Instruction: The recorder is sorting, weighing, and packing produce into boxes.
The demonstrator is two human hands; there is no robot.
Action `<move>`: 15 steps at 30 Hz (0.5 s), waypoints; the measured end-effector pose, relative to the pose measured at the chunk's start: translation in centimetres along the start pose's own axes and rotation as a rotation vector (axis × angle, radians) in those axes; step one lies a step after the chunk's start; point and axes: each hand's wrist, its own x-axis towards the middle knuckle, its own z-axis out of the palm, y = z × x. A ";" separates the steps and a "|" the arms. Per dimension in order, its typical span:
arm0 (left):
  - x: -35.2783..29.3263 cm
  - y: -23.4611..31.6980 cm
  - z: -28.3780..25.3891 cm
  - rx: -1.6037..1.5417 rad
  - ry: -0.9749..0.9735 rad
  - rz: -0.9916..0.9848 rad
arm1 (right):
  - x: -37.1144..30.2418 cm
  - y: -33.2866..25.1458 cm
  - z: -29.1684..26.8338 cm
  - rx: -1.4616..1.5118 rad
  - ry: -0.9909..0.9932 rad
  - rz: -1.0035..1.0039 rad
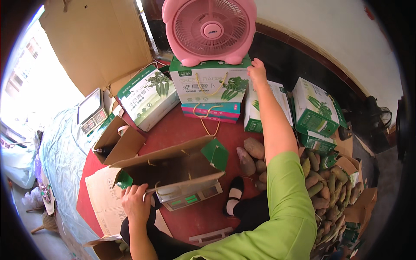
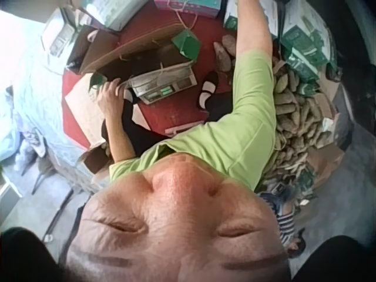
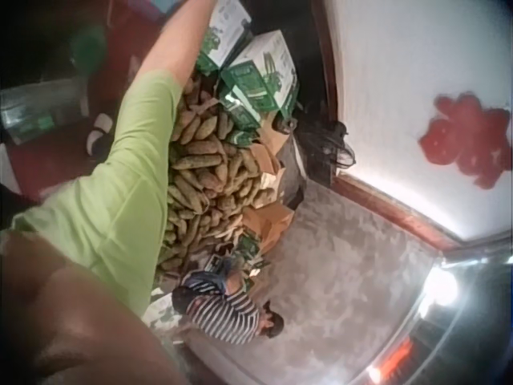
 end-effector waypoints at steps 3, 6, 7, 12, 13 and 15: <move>0.4 0.2 0.2 0.001 0.003 0.013 | 4.7 1.7 0.6 -0.018 0.038 -0.126; 0.7 0.2 0.2 0.016 -0.010 0.001 | 7.5 2.7 1.6 -0.126 0.087 -0.155; 0.6 0.2 0.2 0.019 -0.017 -0.007 | 8.1 2.9 2.1 -0.123 0.086 -0.152; 0.9 0.2 0.5 0.019 -0.027 -0.020 | 9.4 3.1 2.9 -0.040 -0.098 -0.153; 1.0 0.1 0.4 0.023 -0.031 -0.023 | 9.3 2.9 3.3 -0.039 -0.101 -0.147; 1.1 0.2 0.5 0.024 -0.019 -0.015 | 9.4 2.7 3.2 -0.056 -0.114 -0.096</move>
